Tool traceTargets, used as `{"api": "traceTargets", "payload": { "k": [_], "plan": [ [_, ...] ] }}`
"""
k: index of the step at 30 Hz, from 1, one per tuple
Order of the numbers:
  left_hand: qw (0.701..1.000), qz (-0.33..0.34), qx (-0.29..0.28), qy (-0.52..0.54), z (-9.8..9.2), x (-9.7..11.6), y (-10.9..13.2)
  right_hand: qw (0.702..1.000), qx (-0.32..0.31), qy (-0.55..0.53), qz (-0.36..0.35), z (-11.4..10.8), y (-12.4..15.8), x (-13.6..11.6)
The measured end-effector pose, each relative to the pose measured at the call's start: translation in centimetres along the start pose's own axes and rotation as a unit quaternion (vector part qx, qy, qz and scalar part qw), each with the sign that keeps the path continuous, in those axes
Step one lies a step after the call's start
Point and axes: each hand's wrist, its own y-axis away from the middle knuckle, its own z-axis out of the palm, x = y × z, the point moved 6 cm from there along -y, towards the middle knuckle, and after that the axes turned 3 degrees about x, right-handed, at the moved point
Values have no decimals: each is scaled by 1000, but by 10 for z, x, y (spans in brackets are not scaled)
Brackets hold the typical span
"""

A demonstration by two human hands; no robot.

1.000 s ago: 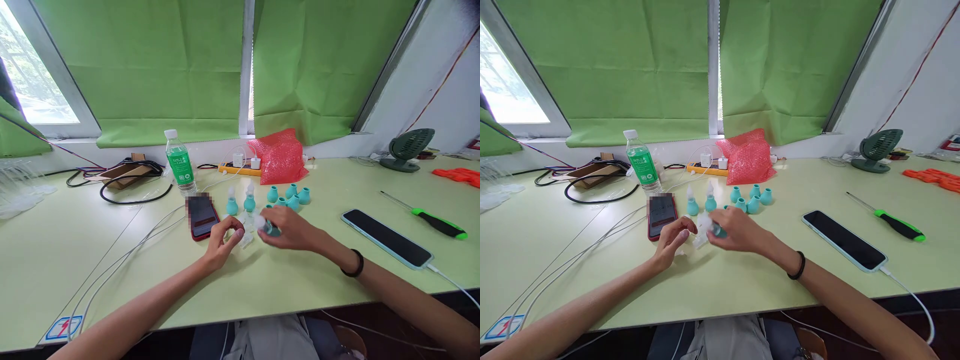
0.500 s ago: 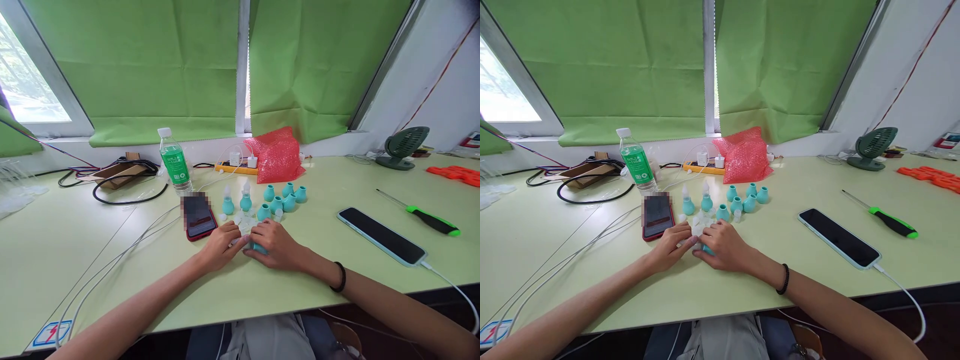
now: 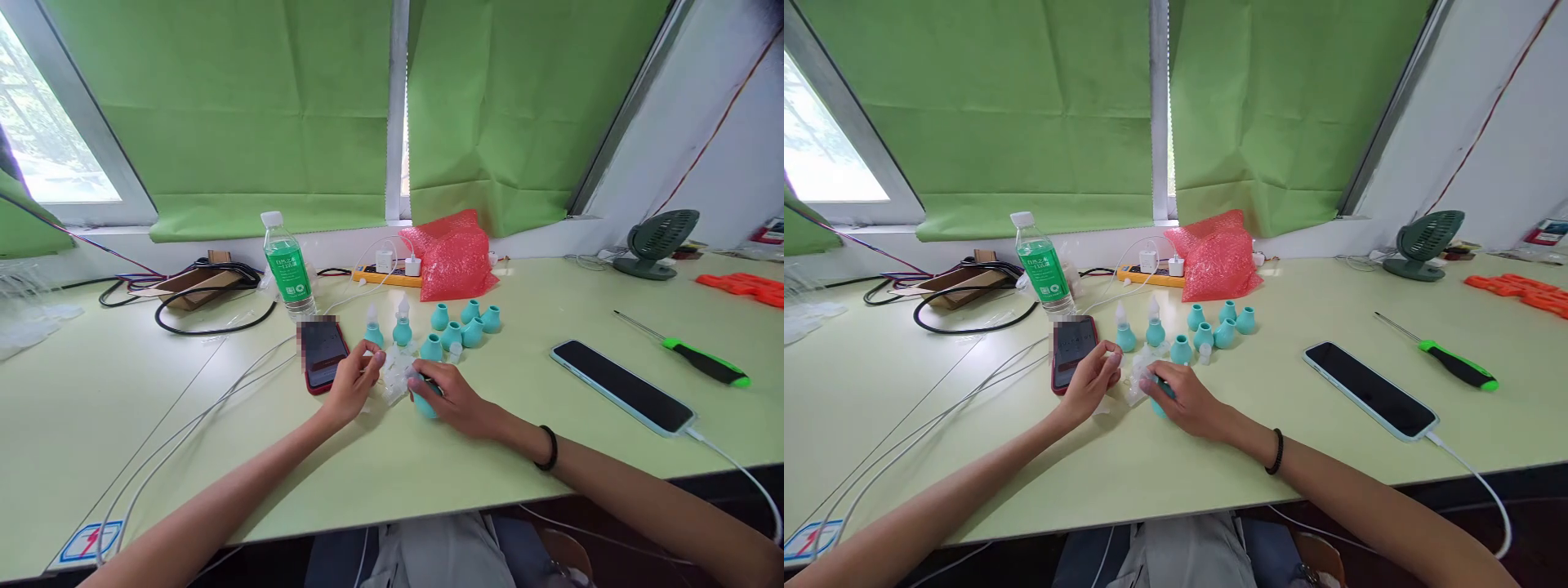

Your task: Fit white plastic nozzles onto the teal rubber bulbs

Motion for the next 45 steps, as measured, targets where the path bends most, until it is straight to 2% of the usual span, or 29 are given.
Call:
{"api": "traceTargets", "payload": {
  "k": [2,5,10,13,16,22,29,35,41,45],
  "plan": [
    [997,20,-4,-69,2,0,2,992,-7,-106,63,0,-1,4],
    [985,52,-12,-163,6,0,5,961,-27,-237,142,8,0,12],
    [976,115,15,-186,3,11,9,893,-46,-367,257,23,4,28],
    [969,159,9,-191,4,23,14,870,-34,-409,274,24,4,32],
    [968,181,6,-175,6,29,18,865,-35,-426,263,25,3,30],
    [962,248,55,-100,1,33,21,848,-59,-457,261,33,6,24],
    [974,223,37,-24,2,32,16,850,-51,-458,255,31,5,24],
    [948,305,65,-69,1,42,25,858,-43,-452,238,29,3,16],
    [932,333,92,-109,0,42,26,861,-7,-445,244,32,5,20],
    [916,366,89,-139,3,43,28,861,2,-440,253,33,6,23]
  ]
}}
